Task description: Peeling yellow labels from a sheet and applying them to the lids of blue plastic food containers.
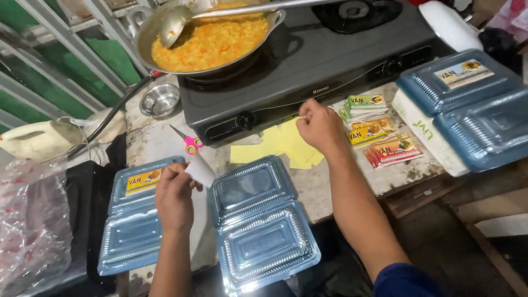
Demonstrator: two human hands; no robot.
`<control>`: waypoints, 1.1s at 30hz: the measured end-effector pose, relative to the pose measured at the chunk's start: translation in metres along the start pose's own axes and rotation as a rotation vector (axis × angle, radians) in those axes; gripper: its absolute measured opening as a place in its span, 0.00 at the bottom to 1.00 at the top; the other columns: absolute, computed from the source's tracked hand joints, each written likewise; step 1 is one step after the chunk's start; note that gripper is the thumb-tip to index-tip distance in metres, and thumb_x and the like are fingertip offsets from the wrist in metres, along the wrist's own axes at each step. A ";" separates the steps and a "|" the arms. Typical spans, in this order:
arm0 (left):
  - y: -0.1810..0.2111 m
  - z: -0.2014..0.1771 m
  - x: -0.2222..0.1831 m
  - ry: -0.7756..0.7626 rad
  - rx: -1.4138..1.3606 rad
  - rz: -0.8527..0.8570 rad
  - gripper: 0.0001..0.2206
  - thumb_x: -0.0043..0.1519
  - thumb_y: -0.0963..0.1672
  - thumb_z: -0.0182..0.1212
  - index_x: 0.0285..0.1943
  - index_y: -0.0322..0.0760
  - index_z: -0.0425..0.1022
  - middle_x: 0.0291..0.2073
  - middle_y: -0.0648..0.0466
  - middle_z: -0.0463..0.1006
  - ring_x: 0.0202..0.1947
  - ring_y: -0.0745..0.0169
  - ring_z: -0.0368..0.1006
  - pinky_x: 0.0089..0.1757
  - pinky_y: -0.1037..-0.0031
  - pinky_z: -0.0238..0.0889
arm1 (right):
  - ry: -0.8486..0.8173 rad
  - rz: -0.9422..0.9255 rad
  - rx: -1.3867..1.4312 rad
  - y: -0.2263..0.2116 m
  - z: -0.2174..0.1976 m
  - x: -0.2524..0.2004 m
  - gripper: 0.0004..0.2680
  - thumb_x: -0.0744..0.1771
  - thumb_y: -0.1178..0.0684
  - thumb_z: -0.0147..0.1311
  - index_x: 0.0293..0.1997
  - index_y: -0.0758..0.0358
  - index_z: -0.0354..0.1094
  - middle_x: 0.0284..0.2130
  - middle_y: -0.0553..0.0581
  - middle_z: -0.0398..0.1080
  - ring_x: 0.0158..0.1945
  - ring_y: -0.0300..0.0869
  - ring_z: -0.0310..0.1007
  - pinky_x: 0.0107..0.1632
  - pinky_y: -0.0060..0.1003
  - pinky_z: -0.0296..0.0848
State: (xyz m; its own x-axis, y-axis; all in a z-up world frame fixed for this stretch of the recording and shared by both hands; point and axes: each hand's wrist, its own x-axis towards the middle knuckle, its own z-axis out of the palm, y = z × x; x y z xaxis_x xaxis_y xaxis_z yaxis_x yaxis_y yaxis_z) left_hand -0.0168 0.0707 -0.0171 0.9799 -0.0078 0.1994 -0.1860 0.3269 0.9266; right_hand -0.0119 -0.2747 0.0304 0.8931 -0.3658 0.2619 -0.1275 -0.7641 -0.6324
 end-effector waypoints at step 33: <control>0.010 0.047 -0.055 -0.008 0.710 -0.115 0.05 0.57 0.45 0.69 0.32 0.42 0.82 0.19 0.55 0.78 0.20 0.67 0.70 0.26 0.75 0.63 | -0.577 -0.152 0.822 -0.022 0.034 -0.093 0.18 0.61 0.65 0.63 0.55 0.69 0.62 0.37 0.60 0.69 0.33 0.39 0.73 0.39 0.35 0.80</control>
State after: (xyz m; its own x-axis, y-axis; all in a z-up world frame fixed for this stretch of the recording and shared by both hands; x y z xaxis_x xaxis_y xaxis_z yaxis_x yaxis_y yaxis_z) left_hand -0.0759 0.0299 -0.0040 0.9960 -0.0131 0.0881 -0.0867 -0.3701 0.9249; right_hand -0.0775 -0.2057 -0.0044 0.9749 0.1831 0.1268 0.1467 -0.0991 -0.9842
